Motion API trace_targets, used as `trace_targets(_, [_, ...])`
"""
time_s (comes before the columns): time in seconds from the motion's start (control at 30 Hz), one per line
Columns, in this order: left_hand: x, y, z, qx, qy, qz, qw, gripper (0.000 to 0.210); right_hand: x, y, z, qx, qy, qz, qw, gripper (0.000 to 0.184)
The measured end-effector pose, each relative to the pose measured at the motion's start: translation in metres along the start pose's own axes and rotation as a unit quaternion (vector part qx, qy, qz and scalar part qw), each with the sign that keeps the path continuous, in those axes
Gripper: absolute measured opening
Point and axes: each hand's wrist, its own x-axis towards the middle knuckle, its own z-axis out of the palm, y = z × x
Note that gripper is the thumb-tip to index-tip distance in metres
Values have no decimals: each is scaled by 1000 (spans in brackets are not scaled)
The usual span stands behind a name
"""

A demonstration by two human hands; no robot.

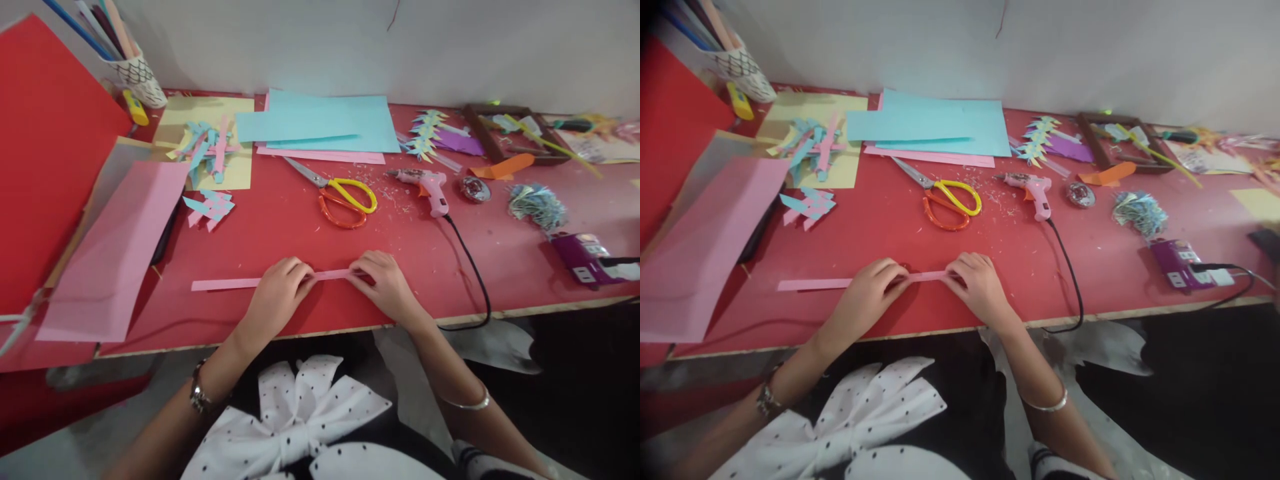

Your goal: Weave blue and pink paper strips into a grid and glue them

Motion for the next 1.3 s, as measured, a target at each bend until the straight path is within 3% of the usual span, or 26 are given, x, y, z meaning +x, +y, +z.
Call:
trace_targets(0.23, [2, 0, 0, 14, 12, -19, 1000, 13, -4, 6, -4, 20, 4, 65, 998, 20])
trace_targets(0.6, [-1, -2, -2, 83, 27, -36, 996, 18, -4, 3, -1, -41, 8, 89, 995, 19])
trace_targets(0.97, [-17, -35, -21, 80, -5, -43, 996, 22, -6, -1, -2, -70, 26, 114, 991, 19])
trace_targets(1.3, [-35, -59, -36, 32, 15, -71, 997, 27, -14, 12, -8, -76, 51, 131, 987, 24])
